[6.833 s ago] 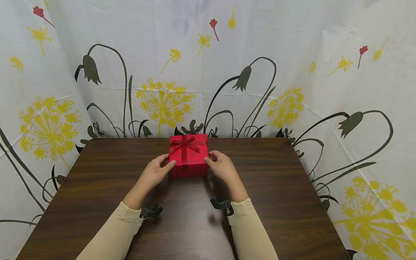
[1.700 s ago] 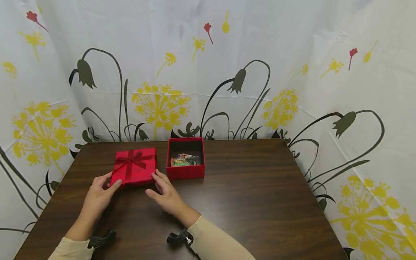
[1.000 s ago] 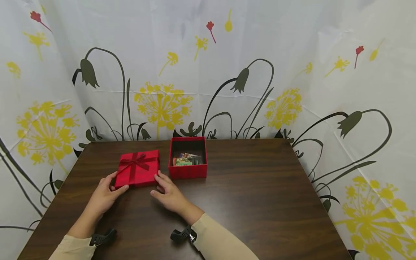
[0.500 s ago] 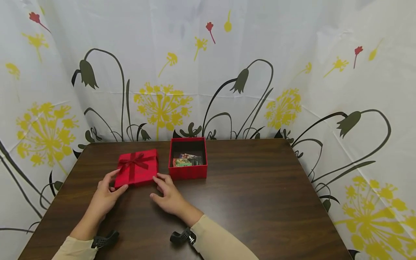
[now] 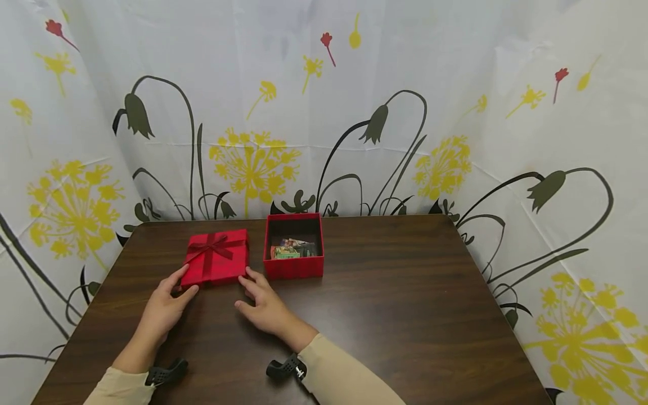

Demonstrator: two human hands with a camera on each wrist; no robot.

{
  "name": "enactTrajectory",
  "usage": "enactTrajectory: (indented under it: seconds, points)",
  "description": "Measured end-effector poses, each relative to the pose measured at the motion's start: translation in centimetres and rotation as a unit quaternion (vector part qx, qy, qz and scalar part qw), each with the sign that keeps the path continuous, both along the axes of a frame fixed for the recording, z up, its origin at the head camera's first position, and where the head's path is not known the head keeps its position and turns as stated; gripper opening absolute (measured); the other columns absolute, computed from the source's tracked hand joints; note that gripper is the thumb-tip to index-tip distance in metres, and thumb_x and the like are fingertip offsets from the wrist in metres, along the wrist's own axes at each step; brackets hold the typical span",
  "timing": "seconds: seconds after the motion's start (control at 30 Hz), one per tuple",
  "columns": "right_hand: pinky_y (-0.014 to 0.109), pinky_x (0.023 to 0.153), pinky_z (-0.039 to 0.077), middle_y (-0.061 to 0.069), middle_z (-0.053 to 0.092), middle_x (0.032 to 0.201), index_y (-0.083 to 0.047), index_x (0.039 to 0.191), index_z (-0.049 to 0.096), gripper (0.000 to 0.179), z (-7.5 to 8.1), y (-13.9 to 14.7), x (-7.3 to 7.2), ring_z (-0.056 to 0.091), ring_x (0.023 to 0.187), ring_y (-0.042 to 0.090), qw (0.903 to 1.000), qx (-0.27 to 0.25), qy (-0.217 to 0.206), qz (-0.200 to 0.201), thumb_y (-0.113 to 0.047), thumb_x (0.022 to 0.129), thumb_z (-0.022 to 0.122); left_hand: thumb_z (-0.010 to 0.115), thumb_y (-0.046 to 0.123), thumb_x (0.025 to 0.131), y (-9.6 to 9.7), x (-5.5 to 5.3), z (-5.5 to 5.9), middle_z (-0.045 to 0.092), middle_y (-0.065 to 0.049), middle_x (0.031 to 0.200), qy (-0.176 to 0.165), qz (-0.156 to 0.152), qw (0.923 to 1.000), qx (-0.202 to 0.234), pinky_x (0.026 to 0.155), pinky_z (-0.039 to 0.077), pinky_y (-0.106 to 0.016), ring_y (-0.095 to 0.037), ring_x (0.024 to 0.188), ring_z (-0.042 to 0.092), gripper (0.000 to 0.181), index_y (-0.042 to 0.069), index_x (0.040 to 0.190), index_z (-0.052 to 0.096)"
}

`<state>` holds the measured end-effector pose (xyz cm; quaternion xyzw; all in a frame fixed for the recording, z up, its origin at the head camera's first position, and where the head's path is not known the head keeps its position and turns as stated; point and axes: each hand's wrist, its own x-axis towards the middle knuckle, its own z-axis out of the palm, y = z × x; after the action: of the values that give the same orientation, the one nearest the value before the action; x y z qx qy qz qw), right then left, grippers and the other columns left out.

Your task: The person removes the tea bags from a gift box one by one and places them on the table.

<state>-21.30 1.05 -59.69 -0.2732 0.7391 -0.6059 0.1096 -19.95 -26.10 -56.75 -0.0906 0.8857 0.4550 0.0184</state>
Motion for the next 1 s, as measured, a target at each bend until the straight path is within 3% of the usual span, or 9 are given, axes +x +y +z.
enactTrajectory:
  seconds: [0.43, 0.67, 0.7, 0.8, 0.93, 1.0]
  points:
    - [0.032, 0.125, 0.042, 0.011, 0.024, 0.18, -0.001, 0.161, 0.051, 0.058, 0.1, 0.1, 0.1, 0.04, 0.161, 0.028, 0.9998, 0.018, 0.006, 0.0, -0.006, 0.106, 0.069, 0.062, 0.04, 0.111, 0.0, 0.1, 0.0, 0.031, -0.029, 0.17, -0.024, 0.007, 0.9995, 0.017, 0.113, 0.043, -0.062, -0.046, 0.143, 0.039, 0.075, 0.019, 0.175, 0.028]
    - [0.029, 0.125, 0.041, 0.012, 0.024, 0.18, -0.004, 0.161, 0.051, 0.059, 0.8, 0.0, 0.5, 0.045, 0.158, 0.029, 0.9989, 0.045, 0.013, -0.008, -0.013, 0.106, 0.071, 0.063, 0.046, 0.11, 0.0, -0.1, 0.2, 0.03, -0.034, 0.168, -0.009, -0.018, 0.9991, -0.037, 0.116, 0.034, -0.074, -0.054, 0.149, 0.029, 0.078, 0.011, 0.172, 0.033]
    - [0.03, 0.125, 0.042, 0.012, 0.024, 0.18, -0.004, 0.162, 0.05, 0.061, 0.9, 0.0, 0.5, 0.043, 0.159, 0.029, 0.9991, 0.041, 0.011, -0.008, -0.013, 0.106, 0.072, 0.064, 0.043, 0.11, 0.0, 0.0, 0.2, 0.032, -0.034, 0.166, 0.002, -0.014, 0.999, -0.043, 0.115, 0.034, -0.073, -0.054, 0.148, 0.029, 0.075, 0.009, 0.17, 0.036]
    - [0.033, 0.125, 0.043, 0.014, 0.027, 0.178, -0.003, 0.165, 0.045, 0.064, 1.1, 0.1, 0.5, 0.041, 0.16, 0.026, 0.9991, 0.032, 0.025, 0.0, -0.013, 0.107, 0.07, 0.069, 0.031, 0.108, 0.4, 0.3, 0.5, 0.043, -0.033, 0.158, 0.081, 0.019, 0.9952, -0.051, 0.111, 0.033, -0.067, -0.051, 0.143, 0.035, 0.06, 0.005, 0.159, 0.051]
    - [0.034, 0.123, 0.047, 0.013, 0.043, 0.166, -0.004, 0.163, 0.047, 0.06, 2.1, 0.8, 0.4, 0.048, 0.154, 0.022, 0.9926, 0.05, 0.109, 0.015, -0.014, 0.108, 0.069, 0.074, 0.015, 0.104, 1.2, 0.6, 1.2, 0.053, -0.028, 0.151, 0.206, 0.067, 0.9756, -0.034, 0.103, 0.032, -0.06, -0.049, 0.138, 0.042, 0.039, 0.001, 0.139, 0.067]
    - [0.035, 0.12, 0.05, 0.01, 0.054, 0.156, -0.007, 0.158, 0.054, 0.052, 3.0, 1.3, 0.3, 0.056, 0.147, 0.022, 0.9868, 0.058, 0.151, 0.011, -0.015, 0.108, 0.068, 0.074, 0.013, 0.103, 1.6, 0.5, 1.8, 0.055, -0.025, 0.152, 0.241, 0.074, 0.9674, -0.021, 0.101, 0.035, -0.054, -0.046, 0.138, 0.043, 0.033, 0.001, 0.134, 0.07]
